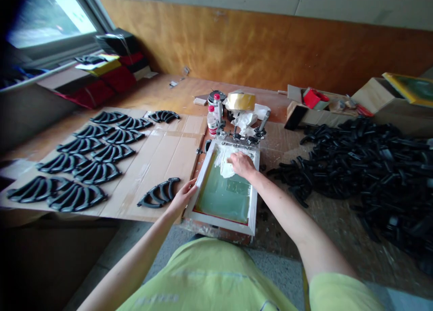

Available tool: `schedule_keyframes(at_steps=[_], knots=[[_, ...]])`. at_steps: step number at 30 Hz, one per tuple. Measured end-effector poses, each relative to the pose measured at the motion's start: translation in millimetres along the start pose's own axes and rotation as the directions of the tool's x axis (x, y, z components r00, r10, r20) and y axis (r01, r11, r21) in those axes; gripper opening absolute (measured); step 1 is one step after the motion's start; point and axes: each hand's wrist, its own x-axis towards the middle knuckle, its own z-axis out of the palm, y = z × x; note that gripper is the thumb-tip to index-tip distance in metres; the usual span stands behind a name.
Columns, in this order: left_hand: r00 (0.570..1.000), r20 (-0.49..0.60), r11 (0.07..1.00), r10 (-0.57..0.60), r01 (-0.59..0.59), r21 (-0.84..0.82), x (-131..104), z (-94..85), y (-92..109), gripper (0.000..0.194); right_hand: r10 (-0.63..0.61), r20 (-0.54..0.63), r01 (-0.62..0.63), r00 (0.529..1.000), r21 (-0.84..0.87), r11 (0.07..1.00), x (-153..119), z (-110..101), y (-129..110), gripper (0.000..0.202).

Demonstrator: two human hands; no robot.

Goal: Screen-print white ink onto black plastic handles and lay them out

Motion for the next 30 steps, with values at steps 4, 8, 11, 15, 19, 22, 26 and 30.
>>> schedule_keyframes(at_steps=[4, 8, 11, 15, 19, 22, 26, 30], knots=[[1.0, 0.0, 1.0, 0.021, -0.021, -0.004, 0.0, -1.4, -2.1, 0.075, -0.264, 0.033, 0.258, 0.964, 0.126, 0.958, -26.0, -7.4, 3.6, 0.013], [1.0, -0.011, 1.0, 0.022, -0.022, 0.005, -3.8, 0.0, 4.3, 0.075, -0.206, 0.019, 0.199, 0.978, 0.184, 0.963, -11.7, -11.8, 7.1, 0.008], [1.0, -0.025, 1.0, 0.005, -0.005, -0.005, -7.8, 1.0, 12.0, 0.076, -0.145, -0.118, 0.161, 0.982, 0.146, 0.976, -15.9, -0.3, -1.0, 0.015], [0.999, -0.037, 1.0, -0.017, 0.016, -0.018, -11.9, 2.2, 18.6, 0.077, -0.252, -0.15, 0.278, 0.956, 0.196, 0.94, -45.1, 8.6, -6.9, 0.02], [1.0, -0.024, 1.0, -0.016, 0.017, 0.018, -15.9, -0.2, 28.1, 0.076, -0.152, -0.122, 0.179, 0.981, 0.246, 0.953, -25.4, -7.5, 1.0, 0.015], [1.0, 0.016, 1.0, -0.004, 0.004, 0.005, -23.7, -5.1, 50.1, 0.08, 0.044, -0.125, -0.014, 0.991, 0.229, 0.973, 18.1, -24.5, 12.2, 0.045], [0.998, 0.053, 0.991, 0.03, -0.022, -0.134, -36.2, -5.7, 100.0, 0.07, 0.293, -0.244, -0.237, 0.924, 0.232, 0.943, 40.0, -44.5, 53.0, 0.053], [0.964, 0.003, 0.934, 0.265, -0.256, -0.25, -30.8, 8.0, 155.2, 0.058, 0.584, -0.343, -0.468, 0.736, 0.366, 0.804, -1.4, -35.4, 100.2, 0.028]])
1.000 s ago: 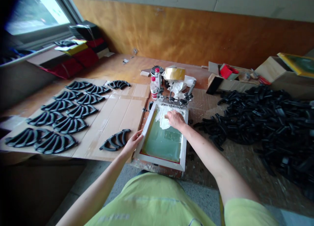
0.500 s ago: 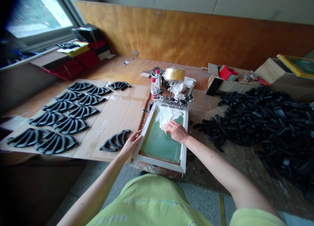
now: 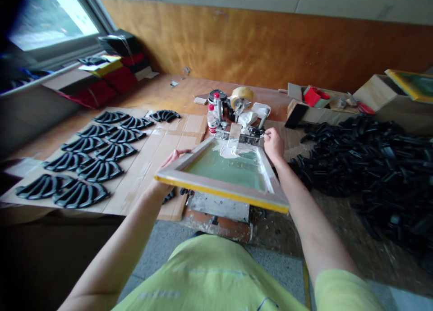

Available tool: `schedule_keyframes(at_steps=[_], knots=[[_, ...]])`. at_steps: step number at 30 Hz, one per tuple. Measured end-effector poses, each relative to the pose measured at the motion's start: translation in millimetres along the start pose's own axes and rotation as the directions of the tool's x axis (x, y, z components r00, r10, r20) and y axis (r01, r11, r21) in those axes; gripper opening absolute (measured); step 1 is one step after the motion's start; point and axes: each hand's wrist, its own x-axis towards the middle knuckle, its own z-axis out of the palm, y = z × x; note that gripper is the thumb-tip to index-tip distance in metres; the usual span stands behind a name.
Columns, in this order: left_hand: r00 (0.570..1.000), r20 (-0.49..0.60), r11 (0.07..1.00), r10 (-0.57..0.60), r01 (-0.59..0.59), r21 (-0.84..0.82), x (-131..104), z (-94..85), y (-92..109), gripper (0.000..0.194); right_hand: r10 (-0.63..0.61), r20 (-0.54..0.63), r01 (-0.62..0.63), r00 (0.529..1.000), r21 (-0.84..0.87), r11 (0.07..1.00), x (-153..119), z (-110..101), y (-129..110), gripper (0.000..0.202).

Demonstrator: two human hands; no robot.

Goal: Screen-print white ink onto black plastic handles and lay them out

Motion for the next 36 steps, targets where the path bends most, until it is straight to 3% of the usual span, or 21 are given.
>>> schedule_keyframes(at_steps=[2, 3, 6, 8, 9, 11, 13, 14, 16, 17, 18, 19, 20, 21, 23, 25, 27, 29, 31, 34, 36], knots=[[0.995, 0.011, 0.995, 0.097, -0.096, -0.038, 17.6, 13.5, 17.4, 0.056, 0.077, 0.041, -0.078, 0.996, 0.012, 0.997, -26.0, 5.5, 22.1, 0.023], [0.994, 0.017, 0.992, 0.11, -0.109, -0.056, 26.6, 19.2, 23.5, 0.056, 0.049, 0.107, -0.053, 0.993, 0.03, 0.998, -42.2, 12.1, 27.3, 0.022], [0.995, -0.015, 0.989, 0.1, -0.101, -0.109, 45.2, 30.9, 24.2, 0.057, -0.218, 0.334, 0.196, 0.917, 0.098, 0.976, -87.2, 36.0, 21.3, 0.028], [0.995, -0.068, 0.987, 0.078, -0.087, -0.132, 43.7, 35.2, 5.7, 0.059, -0.333, 0.401, 0.332, 0.853, 0.075, 0.94, -105.8, 44.3, 4.8, 0.025], [0.998, -0.062, 0.991, 0.019, -0.027, -0.131, 38.0, 37.0, -8.6, 0.06, -0.351, 0.407, 0.366, 0.844, 0.042, 0.93, -112.2, 44.6, -5.9, 0.02], [0.98, 0.029, 0.976, -0.196, 0.198, -0.095, 18.7, 41.1, -42.9, 0.064, -0.358, 0.371, 0.387, 0.857, -0.004, 0.922, -124.1, 39.6, -31.8, 0.012], [0.908, 0.118, 0.911, -0.401, 0.41, -0.056, -5.0, 45.4, -76.5, 0.066, -0.426, 0.339, 0.441, 0.839, 0.034, 0.897, -140.3, 31.7, -61.1, 0.014], [0.887, 0.118, 0.888, -0.447, 0.456, -0.063, -16.0, 46.4, -90.6, 0.064, -0.486, 0.342, 0.487, 0.804, 0.088, 0.869, -150.3, 28.0, -74.3, 0.016], [0.896, 0.044, 0.888, -0.442, 0.444, -0.116, -33.0, 40.7, -111.5, 0.058, -0.598, 0.382, 0.552, 0.704, 0.235, 0.8, -170.1, 21.0, -88.6, 0.024], [0.908, -0.016, 0.9, -0.419, 0.413, -0.142, -39.1, 32.0, -118.7, 0.055, -0.62, 0.398, 0.545, 0.677, 0.295, 0.785, -177.6, 17.6, -85.9, 0.028], [0.915, -0.091, 0.913, -0.393, 0.376, -0.157, -44.2, 18.6, -124.4, 0.054, -0.607, 0.405, 0.512, 0.684, 0.326, 0.795, -182.5, 14.1, -75.1, 0.032], [0.912, -0.181, 0.926, -0.368, 0.342, -0.16, -48.9, 0.4, -129.4, 0.054, -0.561, 0.41, 0.459, 0.719, 0.325, 0.827, -184.7, 10.6, -56.1, 0.035], [0.895, -0.28, 0.936, -0.348, 0.316, -0.153, -54.0, -21.9, -134.1, 0.056, -0.469, 0.395, 0.38, 0.79, 0.284, 0.88, -184.4, 7.1, -29.8, 0.035], [0.858, -0.395, 0.945, -0.327, 0.298, -0.135, -59.5, -46.9, -139.1, 0.059, -0.376, 0.4, 0.312, 0.836, 0.217, 0.925, -182.7, 3.9, 1.7, 0.034], [0.731, -0.608, 0.939, -0.309, 0.337, -0.072, -71.7, -98.8, -150.4, 0.064, -0.197, 0.433, 0.186, 0.88, 0.068, 0.98, -179.5, -1.1, 69.5, 0.03], [0.604, -0.733, 0.893, -0.314, 0.45, -0.011, -81.9, -143.0, -162.7, 0.065, -0.071, 0.516, 0.077, 0.854, 0.01, 0.997, -182.4, -3.0, 125.3, 0.028], [0.538, -0.774, 0.837, -0.335, 0.547, 0.018, -86.4, -172.1, -172.6, 0.064, 0.016, 0.588, -0.043, 0.808, 0.032, 0.999, -192.4, -1.7, 156.1, 0.021], [0.524, -0.771, 0.792, -0.361, 0.609, 0.044, -84.7, -186.7, -177.5, 0.062, 0.036, 0.634, -0.104, 0.773, 0.07, 0.992, -205.3, 1.1, 163.8, 0.015], [0.523, -0.767, 0.742, -0.373, 0.664, 0.092, -79.9, -192.6, -176.7, 0.061, -0.022, 0.639, -0.052, 0.769, 0.097, 0.994, -216.8, 2.9, 159.3, 0.015], [0.526, -0.768, 0.661, -0.367, 0.728, 0.183, -75.4, -197.3, -169.0, 0.058, -0.114, 0.582, 0.082, 0.805, 0.082, 0.993, -224.0, 0.0, 148.7, 0.016], [0.529, -0.783, 0.612, -0.328, 0.75, 0.251, -76.9, -199.1, -164.4, 0.052, -0.1, 0.493, 0.097, 0.864, 0.032, 0.995, -218.4, -3.5, 137.1, 0.017]])
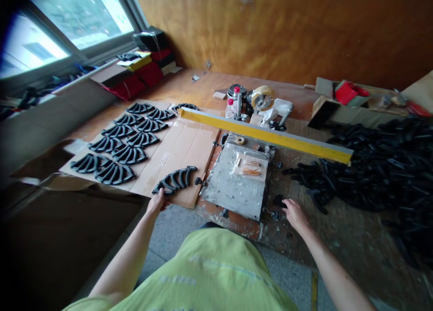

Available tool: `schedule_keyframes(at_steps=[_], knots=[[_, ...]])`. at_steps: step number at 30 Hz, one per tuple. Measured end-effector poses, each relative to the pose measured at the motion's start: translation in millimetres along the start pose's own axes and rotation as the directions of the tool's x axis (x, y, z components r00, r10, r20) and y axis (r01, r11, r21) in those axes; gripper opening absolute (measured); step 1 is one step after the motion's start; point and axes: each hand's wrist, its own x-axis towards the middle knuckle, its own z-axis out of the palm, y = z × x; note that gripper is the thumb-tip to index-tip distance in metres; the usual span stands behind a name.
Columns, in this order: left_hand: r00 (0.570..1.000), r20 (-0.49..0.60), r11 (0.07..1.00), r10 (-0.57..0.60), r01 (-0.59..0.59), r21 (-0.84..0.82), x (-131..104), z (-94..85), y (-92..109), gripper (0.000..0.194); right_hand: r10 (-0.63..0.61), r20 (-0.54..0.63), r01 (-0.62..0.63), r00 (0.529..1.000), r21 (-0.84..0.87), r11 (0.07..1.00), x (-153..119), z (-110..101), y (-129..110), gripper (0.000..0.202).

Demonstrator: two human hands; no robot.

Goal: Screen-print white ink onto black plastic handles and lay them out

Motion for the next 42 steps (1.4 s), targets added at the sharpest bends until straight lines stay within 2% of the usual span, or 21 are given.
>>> schedule_keyframes(at_steps=[2, 4, 6, 8, 10, 12, 16, 19, 22, 25, 27, 29, 34, 37, 40, 42], knots=[[0.996, -0.085, 0.997, 0.032, -0.026, 0.072, -4.1, -1.1, -1.9, 0.045, -0.008, -0.127, 0.004, 0.992, -0.03, 1.0, 15.2, -7.6, -21.3, 0.019], [0.977, -0.2, 0.991, 0.071, -0.047, 0.125, -11.4, 4.1, -5.3, 0.045, -0.118, -0.2, 0.113, 0.973, -0.038, 0.993, 41.7, -11.5, -54.4, 0.022], [0.929, -0.33, 0.977, 0.166, -0.109, 0.184, -20.9, 15.1, -8.3, 0.049, -0.282, -0.195, 0.281, 0.939, -0.032, 0.959, 74.9, -8.8, -92.6, 0.022], [0.853, -0.414, 0.938, 0.317, -0.217, 0.272, -30.6, 28.1, -10.1, 0.049, -0.397, -0.165, 0.394, 0.903, -0.053, 0.918, 106.2, -1.0, -125.3, 0.024], [0.789, -0.419, 0.881, 0.448, -0.31, 0.359, -38.8, 39.3, -10.2, 0.049, -0.444, -0.133, 0.433, 0.886, -0.106, 0.895, 127.4, 7.1, -145.3, 0.025], [0.773, -0.362, 0.834, 0.521, -0.37, 0.41, -44.4, 46.6, -8.6, 0.049, -0.449, -0.109, 0.427, 0.887, -0.179, 0.886, 135.8, 10.4, -153.7, 0.027], [0.761, -0.23, 0.751, 0.606, -0.452, 0.481, -46.5, 50.0, -0.8, 0.052, -0.482, -0.104, 0.436, 0.87, -0.291, 0.851, 132.5, 6.0, -170.3, 0.026], [0.785, -0.142, 0.719, 0.603, -0.459, 0.521, -41.3, 46.8, 10.5, 0.056, -0.572, -0.04, 0.552, 0.819, -0.213, 0.806, 129.6, 19.8, -214.7, 0.028], [0.833, -0.073, 0.719, 0.549, -0.425, 0.55, -32.8, 41.8, 25.2, 0.058, -0.641, 0.16, 0.656, 0.751, -0.066, 0.752, 133.2, 63.5, -281.0, 0.029], [0.882, -0.061, 0.741, 0.468, -0.354, 0.57, -24.1, 37.9, 37.9, 0.056, -0.577, 0.399, 0.64, 0.713, -0.034, 0.767, 144.5, 118.2, -340.3, 0.032], [0.902, -0.059, 0.754, 0.429, -0.321, 0.574, -19.8, 36.7, 43.2, 0.054, -0.464, 0.523, 0.578, 0.715, -0.071, 0.813, 152.7, 147.1, -366.2, 0.035], [0.908, -0.054, 0.759, 0.416, -0.313, 0.57, -17.2, 36.1, 45.9, 0.051, -0.367, 0.584, 0.521, 0.724, -0.115, 0.846, 158.2, 165.5, -380.7, 0.035], [0.894, -0.051, 0.744, 0.445, -0.338, 0.576, -13.4, 31.5, 48.6, 0.044, -0.261, 0.599, 0.416, 0.757, -0.134, 0.899, 162.1, 181.6, -393.3, 0.033], [0.886, -0.016, 0.732, 0.463, -0.372, 0.57, -1.4, 23.4, 56.3, 0.041, -0.263, 0.586, 0.384, 0.766, -0.088, 0.919, 169.3, 188.5, -401.5, 0.031], [0.863, 0.014, 0.708, 0.505, -0.423, 0.566, 27.9, 14.2, 81.2, 0.039, -0.262, 0.518, 0.332, 0.814, -0.046, 0.942, 192.4, 197.8, -410.1, 0.03], [0.821, 0.044, 0.668, 0.57, -0.493, 0.557, 57.3, 10.3, 112.1, 0.037, -0.239, 0.445, 0.275, 0.863, -0.019, 0.961, 220.5, 203.7, -414.0, 0.03]])
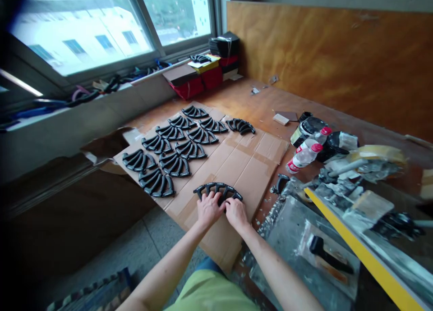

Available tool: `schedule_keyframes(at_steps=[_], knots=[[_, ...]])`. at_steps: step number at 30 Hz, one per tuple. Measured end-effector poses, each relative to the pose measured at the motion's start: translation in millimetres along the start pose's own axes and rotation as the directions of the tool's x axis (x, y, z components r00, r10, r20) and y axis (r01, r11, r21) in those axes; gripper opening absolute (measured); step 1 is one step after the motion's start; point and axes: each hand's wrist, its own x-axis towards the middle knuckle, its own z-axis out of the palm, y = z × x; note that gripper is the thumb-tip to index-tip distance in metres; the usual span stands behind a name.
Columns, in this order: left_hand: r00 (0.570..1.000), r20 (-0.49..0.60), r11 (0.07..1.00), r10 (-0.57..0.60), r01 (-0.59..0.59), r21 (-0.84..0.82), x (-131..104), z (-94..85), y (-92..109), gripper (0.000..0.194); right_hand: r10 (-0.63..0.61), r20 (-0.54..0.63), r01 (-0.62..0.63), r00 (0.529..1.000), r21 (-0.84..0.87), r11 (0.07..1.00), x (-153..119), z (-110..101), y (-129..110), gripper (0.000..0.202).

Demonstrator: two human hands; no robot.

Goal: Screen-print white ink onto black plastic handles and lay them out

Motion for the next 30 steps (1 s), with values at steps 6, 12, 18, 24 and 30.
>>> schedule_keyframes(at_steps=[6, 12, 18, 24, 30], knots=[[0.937, -0.038, 0.938, 0.346, -0.347, -0.011, 170.4, -26.9, 39.7, 0.037, 0.149, -0.228, -0.137, 0.962, 0.066, 0.988, 121.6, -45.9, 27.2, 0.034], [0.946, 0.03, 0.946, 0.322, -0.323, 0.022, 299.2, -32.4, 59.1, 0.038, 0.187, -0.282, -0.172, 0.941, 0.077, 0.982, 239.9, -73.6, 38.2, 0.037], [0.972, -0.064, 0.974, 0.225, -0.223, 0.035, 317.5, -32.7, 47.8, 0.05, 0.073, -0.207, -0.026, 0.976, 0.219, 0.975, 279.1, -77.5, 24.7, 0.05], [0.914, -0.161, 0.899, 0.372, -0.398, -0.182, 229.8, -12.5, 40.0, 0.041, -0.086, -0.28, 0.156, 0.956, 0.238, 0.959, 142.6, -74.5, 15.0, 0.045], [0.894, 0.014, 0.662, 0.449, -0.322, -0.677, 114.3, -23.3, 75.5, 0.038, -0.113, -0.391, 0.147, 0.913, 0.059, 0.987, -63.9, -94.4, 69.0, 0.031]])
